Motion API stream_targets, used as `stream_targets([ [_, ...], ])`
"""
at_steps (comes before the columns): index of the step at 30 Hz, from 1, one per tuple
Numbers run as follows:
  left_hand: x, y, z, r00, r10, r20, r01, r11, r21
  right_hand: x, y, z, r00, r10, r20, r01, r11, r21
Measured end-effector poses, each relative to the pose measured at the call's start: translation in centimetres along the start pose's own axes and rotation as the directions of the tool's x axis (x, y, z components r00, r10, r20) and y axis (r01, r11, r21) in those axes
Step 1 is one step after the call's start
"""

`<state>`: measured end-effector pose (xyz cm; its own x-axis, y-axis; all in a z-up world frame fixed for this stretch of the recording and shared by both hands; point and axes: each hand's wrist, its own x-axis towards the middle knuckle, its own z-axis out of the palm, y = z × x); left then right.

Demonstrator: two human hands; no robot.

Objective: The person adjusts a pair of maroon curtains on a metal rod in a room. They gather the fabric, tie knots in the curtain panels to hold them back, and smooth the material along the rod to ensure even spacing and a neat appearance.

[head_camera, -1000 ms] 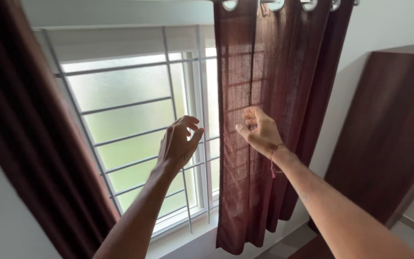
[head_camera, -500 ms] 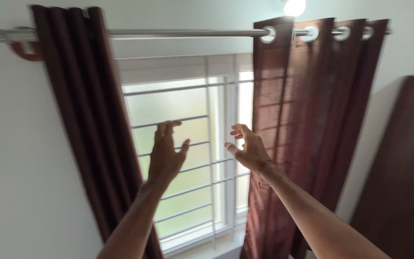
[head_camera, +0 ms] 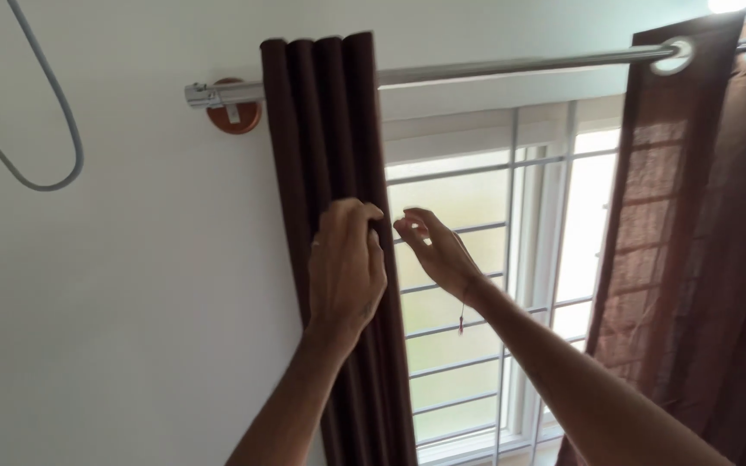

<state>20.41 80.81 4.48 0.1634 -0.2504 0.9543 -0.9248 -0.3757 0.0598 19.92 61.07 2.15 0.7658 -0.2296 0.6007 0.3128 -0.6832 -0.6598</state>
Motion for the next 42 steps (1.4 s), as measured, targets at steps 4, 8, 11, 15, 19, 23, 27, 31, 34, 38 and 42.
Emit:
stream_targets([
  [4, 0.0, -4.9, -1.0, 0.992, -0.006, -0.127, -0.001, 0.998, -0.055, 1.6, -1.0, 2.0, 0.986, 0.124, 0.113, -0.138, 0.983, 0.125],
  [8, -0.4, -8.4, -1.2, 0.975, -0.124, -0.182, 0.099, 0.985, -0.142, 2.4, -1.1, 2.7, 0.963, 0.189, 0.192, -0.226, 0.954, 0.198],
  [11, -0.7, -11.3, 0.1, 0.960, -0.228, -0.163, 0.177, 0.944, -0.277, 3.3, -2.0, 2.9, 0.975, 0.153, 0.164, -0.195, 0.938, 0.285],
  [15, -1.4, -13.0, 1.6, 0.900, -0.419, 0.122, 0.392, 0.656, -0.644, 2.9, -3.3, 2.8, 0.976, 0.160, 0.148, -0.210, 0.870, 0.445],
  [19, -1.5, -16.5, 4.6, 0.858, -0.398, 0.325, 0.489, 0.439, -0.754, 4.7, -0.5, 3.0, 0.977, 0.175, 0.126, -0.214, 0.838, 0.502],
  [23, 0.1, -15.8, 4.5, 0.741, -0.480, 0.469, 0.640, 0.296, -0.709, 6.4, 2.6, 2.1, 0.986, 0.120, 0.114, -0.161, 0.855, 0.492],
  [27, 2.4, -12.4, 2.6, 0.592, -0.570, 0.569, 0.717, 0.052, -0.695, 7.0, 2.4, 0.9, 0.972, -0.032, 0.235, -0.117, 0.797, 0.593],
  [31, 2.9, -13.3, 5.2, 0.596, -0.604, 0.529, 0.688, 0.045, -0.724, 7.8, 0.1, 0.9, 0.949, -0.048, 0.310, -0.158, 0.782, 0.603],
  [34, 2.2, -15.4, 7.3, 0.579, -0.674, 0.459, 0.703, 0.126, -0.700, 8.3, -0.4, 1.1, 0.931, -0.009, 0.366, -0.201, 0.824, 0.530],
  [38, 0.0, -20.4, 10.5, 0.653, -0.654, 0.381, 0.554, 0.070, -0.829, 9.8, 2.3, 2.0, 0.895, -0.087, 0.438, -0.194, 0.808, 0.556],
  [42, 0.1, -21.0, 10.4, 0.567, -0.757, 0.324, 0.587, 0.096, -0.804, 9.2, 0.2, 1.8, 0.895, -0.123, 0.429, -0.242, 0.673, 0.699],
])
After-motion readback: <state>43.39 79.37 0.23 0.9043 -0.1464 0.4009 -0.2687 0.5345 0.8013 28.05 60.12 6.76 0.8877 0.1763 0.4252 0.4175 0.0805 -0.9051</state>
